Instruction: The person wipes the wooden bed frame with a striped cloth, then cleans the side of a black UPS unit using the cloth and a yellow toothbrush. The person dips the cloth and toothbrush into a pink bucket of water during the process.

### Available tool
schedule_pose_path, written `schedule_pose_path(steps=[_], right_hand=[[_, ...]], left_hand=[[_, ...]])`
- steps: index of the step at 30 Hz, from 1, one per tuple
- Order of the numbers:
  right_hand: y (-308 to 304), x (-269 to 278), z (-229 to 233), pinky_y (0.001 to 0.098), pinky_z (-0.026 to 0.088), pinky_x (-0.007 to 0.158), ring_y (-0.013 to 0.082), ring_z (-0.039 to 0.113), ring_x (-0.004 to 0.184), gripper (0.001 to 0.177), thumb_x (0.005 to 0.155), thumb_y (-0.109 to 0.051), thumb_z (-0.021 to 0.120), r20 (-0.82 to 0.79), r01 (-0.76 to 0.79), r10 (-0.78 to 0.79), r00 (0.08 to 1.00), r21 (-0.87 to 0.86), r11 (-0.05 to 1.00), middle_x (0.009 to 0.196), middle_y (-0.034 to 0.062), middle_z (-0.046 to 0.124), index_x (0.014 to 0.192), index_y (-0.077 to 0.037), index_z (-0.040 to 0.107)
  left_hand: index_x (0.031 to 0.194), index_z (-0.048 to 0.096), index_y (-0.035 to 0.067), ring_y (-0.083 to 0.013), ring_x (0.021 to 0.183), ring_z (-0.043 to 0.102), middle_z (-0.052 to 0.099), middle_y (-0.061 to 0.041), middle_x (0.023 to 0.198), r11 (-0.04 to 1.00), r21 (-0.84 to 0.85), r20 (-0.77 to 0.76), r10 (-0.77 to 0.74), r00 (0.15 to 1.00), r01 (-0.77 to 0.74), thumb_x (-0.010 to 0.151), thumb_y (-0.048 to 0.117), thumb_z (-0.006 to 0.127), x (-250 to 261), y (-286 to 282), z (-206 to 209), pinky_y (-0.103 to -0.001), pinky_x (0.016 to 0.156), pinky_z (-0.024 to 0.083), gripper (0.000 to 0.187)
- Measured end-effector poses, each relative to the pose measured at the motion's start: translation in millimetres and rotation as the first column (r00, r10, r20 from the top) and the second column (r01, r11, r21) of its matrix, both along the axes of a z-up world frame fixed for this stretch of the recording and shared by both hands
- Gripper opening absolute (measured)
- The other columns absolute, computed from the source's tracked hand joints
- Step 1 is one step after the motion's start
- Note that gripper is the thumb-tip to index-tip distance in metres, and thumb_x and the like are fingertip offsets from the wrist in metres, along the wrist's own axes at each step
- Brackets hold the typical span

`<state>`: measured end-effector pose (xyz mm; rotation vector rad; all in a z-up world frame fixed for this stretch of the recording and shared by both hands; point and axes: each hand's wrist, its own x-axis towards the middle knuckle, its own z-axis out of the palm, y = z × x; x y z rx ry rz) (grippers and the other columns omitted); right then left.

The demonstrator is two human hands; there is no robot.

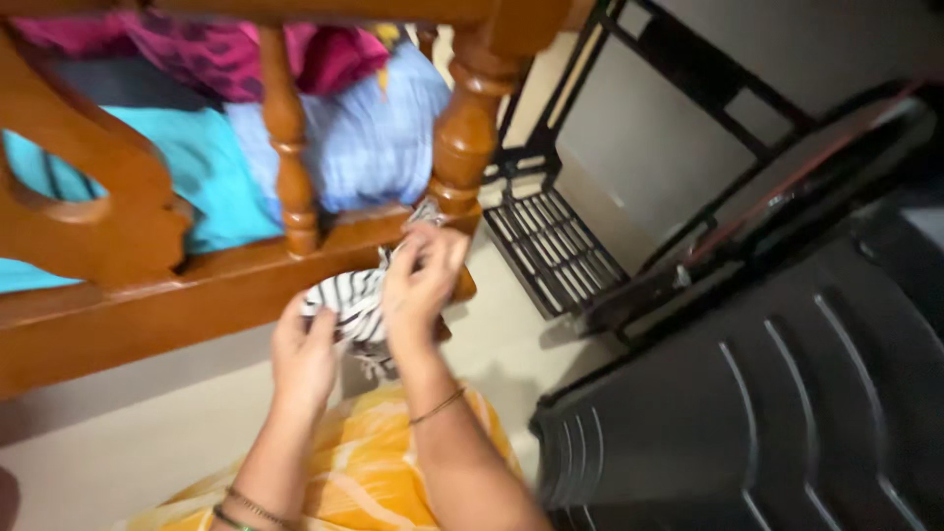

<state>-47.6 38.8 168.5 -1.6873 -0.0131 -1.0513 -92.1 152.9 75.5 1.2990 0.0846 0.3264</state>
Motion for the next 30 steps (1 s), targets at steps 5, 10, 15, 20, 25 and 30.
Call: schedule_pose_path(steps=[5,10,15,20,25,30], right_hand=[[84.5,-34.3,-17.8,0.0433,0.052,0.090,0.0348,0.060,0.104,0.018,0.094,-0.002,0.059,0.034,-0.099,0.105,0.994,-0.151,0.984,0.113,0.0163,0.054,0.111,-0.004,0.063],[94.7,-54.4,-42.1,0.0469,0.049,0.100,0.0405,0.059,0.114,0.025,0.092,-0.004,0.062,0.033,-0.254,0.327,0.944,-0.556,0.791,0.117,0.0180,0.056,0.117,-0.004,0.062],[61.2,-43.8,-41.8,0.0449,0.048,0.092,0.0387,0.058,0.102,0.024,0.086,-0.006,0.057,-0.065,-0.076,0.056,0.996,-0.370,0.926,0.110,0.0193,0.055,0.109,0.000,0.059],[86.9,-57.8,-40.1,0.0434,0.048,0.087,0.0350,0.057,0.096,0.028,0.088,-0.007,0.061,-0.070,-0.059,0.038,0.997,-0.321,0.945,0.107,0.0195,0.050,0.113,0.004,0.053],[160.5,-91.9,-36.4,0.0406,0.051,0.080,0.0306,0.059,0.089,0.028,0.087,-0.006,0.060,-0.143,-0.175,0.136,0.980,-0.313,0.933,0.105,0.0168,0.051,0.113,0.001,0.057],[244.3,-118.1,-54.2,0.0425,0.050,0.081,0.0319,0.058,0.089,0.023,0.089,-0.008,0.062,-0.111,-0.255,0.230,0.967,-0.395,0.883,0.104,0.0177,0.050,0.110,0.000,0.058]], left_hand=[[0.119,0.064,0.003,-0.0108,0.090,0.064,0.070,-0.003,0.106,0.951,-0.203,-0.097,0.218,0.971,-0.233,0.101,0.009,0.048,-22.0,51.4,8.4,-0.027,0.079,0.053,0.024],[0.117,0.065,0.000,-0.0111,0.093,0.063,0.070,-0.005,0.106,0.938,-0.008,-0.031,0.347,0.937,-0.347,0.101,0.008,0.051,-33.9,68.2,4.4,-0.028,0.083,0.051,0.022],[0.108,0.067,0.003,-0.0143,0.077,0.064,0.073,-0.009,0.088,0.952,0.250,-0.032,0.188,0.982,-0.174,0.095,0.014,0.061,-56.7,63.6,15.9,-0.032,0.072,0.053,0.018],[0.118,0.067,0.005,-0.0152,0.069,0.067,0.074,-0.009,0.081,0.964,0.205,-0.113,0.197,0.974,-0.171,0.091,0.018,0.064,-85.4,78.5,37.8,-0.033,0.066,0.054,0.029],[0.117,0.069,0.005,-0.0155,0.068,0.067,0.075,-0.009,0.081,0.966,0.178,-0.188,0.221,0.957,-0.189,0.093,0.019,0.062,-115.4,155.5,36.5,-0.032,0.066,0.053,0.028],[0.115,0.068,0.003,-0.0109,0.073,0.067,0.075,-0.005,0.087,0.941,0.024,-0.080,0.339,0.937,-0.338,0.094,0.018,0.062,-142.3,224.6,8.0,-0.029,0.067,0.054,0.027]])
